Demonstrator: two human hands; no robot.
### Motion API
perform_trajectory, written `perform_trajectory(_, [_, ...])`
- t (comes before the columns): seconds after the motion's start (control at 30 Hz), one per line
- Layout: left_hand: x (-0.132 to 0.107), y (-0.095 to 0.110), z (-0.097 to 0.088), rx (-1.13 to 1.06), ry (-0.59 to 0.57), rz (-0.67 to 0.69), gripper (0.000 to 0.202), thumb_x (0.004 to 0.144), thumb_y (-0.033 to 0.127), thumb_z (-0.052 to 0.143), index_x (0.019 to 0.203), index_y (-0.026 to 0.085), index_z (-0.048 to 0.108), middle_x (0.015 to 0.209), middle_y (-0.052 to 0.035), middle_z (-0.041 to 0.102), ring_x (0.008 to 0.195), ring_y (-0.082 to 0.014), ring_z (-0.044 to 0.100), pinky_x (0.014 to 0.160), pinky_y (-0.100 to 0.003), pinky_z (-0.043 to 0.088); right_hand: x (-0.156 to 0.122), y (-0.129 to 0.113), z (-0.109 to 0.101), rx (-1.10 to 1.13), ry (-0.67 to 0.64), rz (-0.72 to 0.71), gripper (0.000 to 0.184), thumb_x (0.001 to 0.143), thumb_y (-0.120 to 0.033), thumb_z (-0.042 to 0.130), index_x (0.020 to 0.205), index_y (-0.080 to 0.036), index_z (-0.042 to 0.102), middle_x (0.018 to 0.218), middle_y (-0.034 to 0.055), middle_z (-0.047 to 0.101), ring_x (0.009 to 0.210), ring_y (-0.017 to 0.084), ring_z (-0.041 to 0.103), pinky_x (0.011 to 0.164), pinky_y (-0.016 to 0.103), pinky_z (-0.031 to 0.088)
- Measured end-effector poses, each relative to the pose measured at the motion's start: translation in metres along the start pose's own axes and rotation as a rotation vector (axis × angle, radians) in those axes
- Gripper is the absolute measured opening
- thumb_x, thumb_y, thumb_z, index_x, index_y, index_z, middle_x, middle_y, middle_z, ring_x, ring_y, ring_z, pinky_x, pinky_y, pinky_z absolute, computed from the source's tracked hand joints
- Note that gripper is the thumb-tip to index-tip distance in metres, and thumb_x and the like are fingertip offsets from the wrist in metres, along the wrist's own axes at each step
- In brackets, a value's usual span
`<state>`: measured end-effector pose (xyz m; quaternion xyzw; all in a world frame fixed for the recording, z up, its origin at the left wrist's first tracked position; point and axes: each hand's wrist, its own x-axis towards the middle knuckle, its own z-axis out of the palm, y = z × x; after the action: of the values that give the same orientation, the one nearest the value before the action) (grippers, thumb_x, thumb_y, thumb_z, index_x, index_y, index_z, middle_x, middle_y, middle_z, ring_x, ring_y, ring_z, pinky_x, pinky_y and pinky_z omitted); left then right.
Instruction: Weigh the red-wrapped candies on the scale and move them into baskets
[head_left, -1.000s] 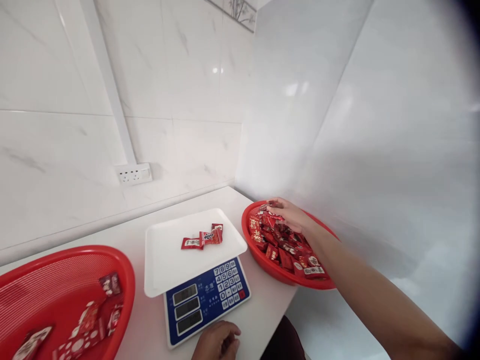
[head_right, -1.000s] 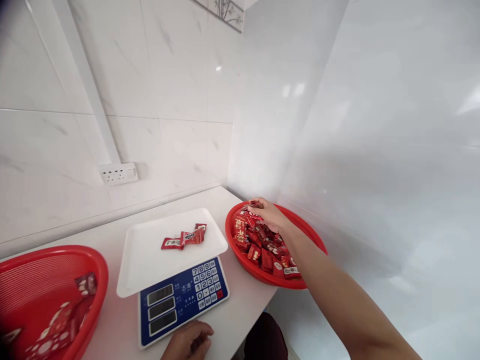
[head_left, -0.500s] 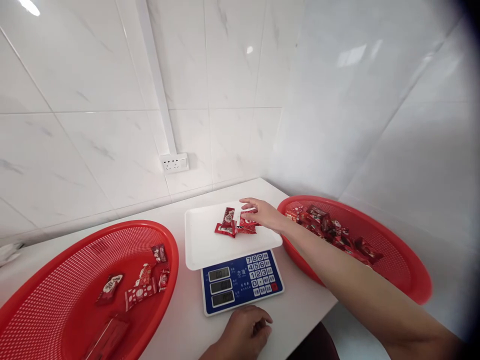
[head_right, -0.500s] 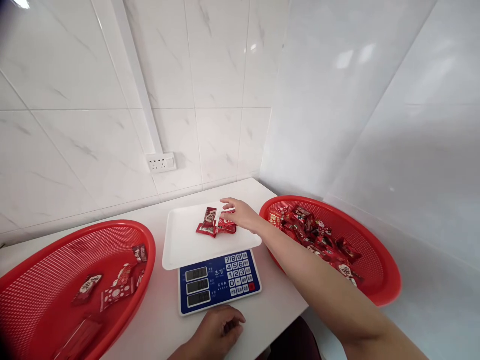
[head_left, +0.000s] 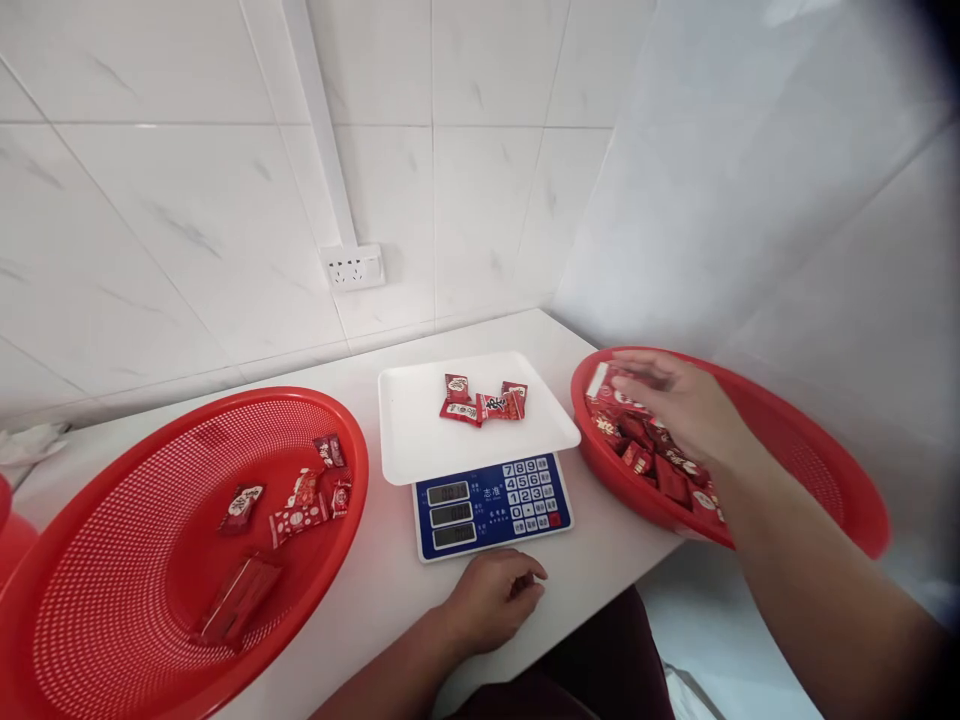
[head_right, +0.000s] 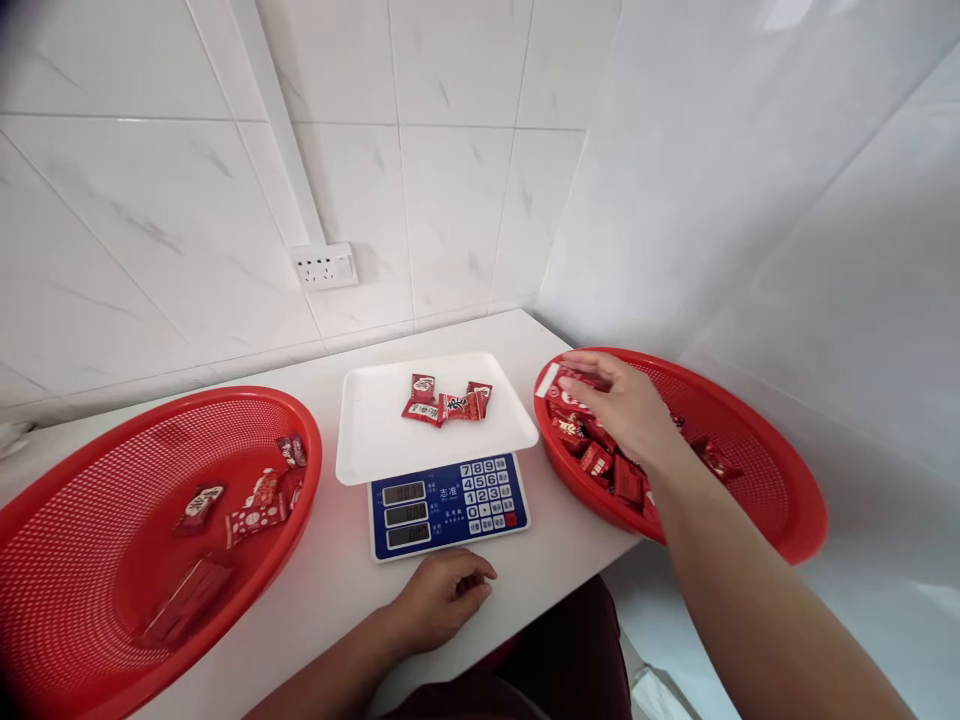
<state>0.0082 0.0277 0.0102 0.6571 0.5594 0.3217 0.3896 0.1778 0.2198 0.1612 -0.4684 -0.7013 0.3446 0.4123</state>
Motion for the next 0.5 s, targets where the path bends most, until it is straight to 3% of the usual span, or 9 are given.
perform_trajectory(0.13, [0.000, 0.000, 0.000, 0.006, 0.004, -0.001, 0.024, 0.080, 0.024, 0.050, 0.097, 0.019, 0.066, 0.083, -0.0036, 0.066, 0.070, -0.0135, 0.058, 0.063, -0.022, 0.044, 0.001, 0.023, -0.027, -0.222, 0.123, 0.019, 0.024, 0.071, -0.032, 0.065, 0.095, -0.027, 0.065, 0.107, 0.0062, 0.066, 0.105, 0.032, 0.058, 0.096, 0.053, 0.040])
perform_trajectory(0.3, [0.001, 0.001, 0.001, 0.008, 0.002, -0.014, 0.021, 0.081, 0.023, 0.049, 0.094, 0.020, 0.065, 0.083, -0.0029, 0.065, 0.071, -0.0141, 0.058, 0.064, -0.023, 0.044, 0.008, 0.053, -0.043, -0.388, 0.214, 0.007, 0.029, 0.072, -0.027, 0.060, 0.100, -0.022, 0.064, 0.106, 0.0060, 0.067, 0.101, 0.026, 0.060, 0.093, 0.045, 0.043])
perform_trajectory(0.4, [0.002, 0.000, 0.001, -0.009, -0.009, -0.016, 0.021, 0.082, 0.023, 0.047, 0.094, 0.020, 0.064, 0.084, -0.0029, 0.065, 0.073, -0.0143, 0.059, 0.064, -0.023, 0.044, 0.007, 0.050, -0.042, -0.370, 0.225, -0.003, 0.028, 0.074, -0.029, 0.058, 0.100, -0.020, 0.064, 0.106, 0.0063, 0.067, 0.100, 0.023, 0.060, 0.092, 0.041, 0.043])
perform_trajectory(0.5, [0.002, -0.001, 0.002, -0.019, -0.015, -0.007, 0.020, 0.083, 0.023, 0.047, 0.094, 0.020, 0.064, 0.085, -0.0028, 0.065, 0.073, -0.0142, 0.059, 0.065, -0.023, 0.044, 0.002, 0.035, -0.026, -0.259, 0.141, -0.024, 0.027, 0.080, -0.033, 0.053, 0.101, -0.020, 0.063, 0.108, 0.0058, 0.066, 0.102, 0.022, 0.059, 0.092, 0.038, 0.043])
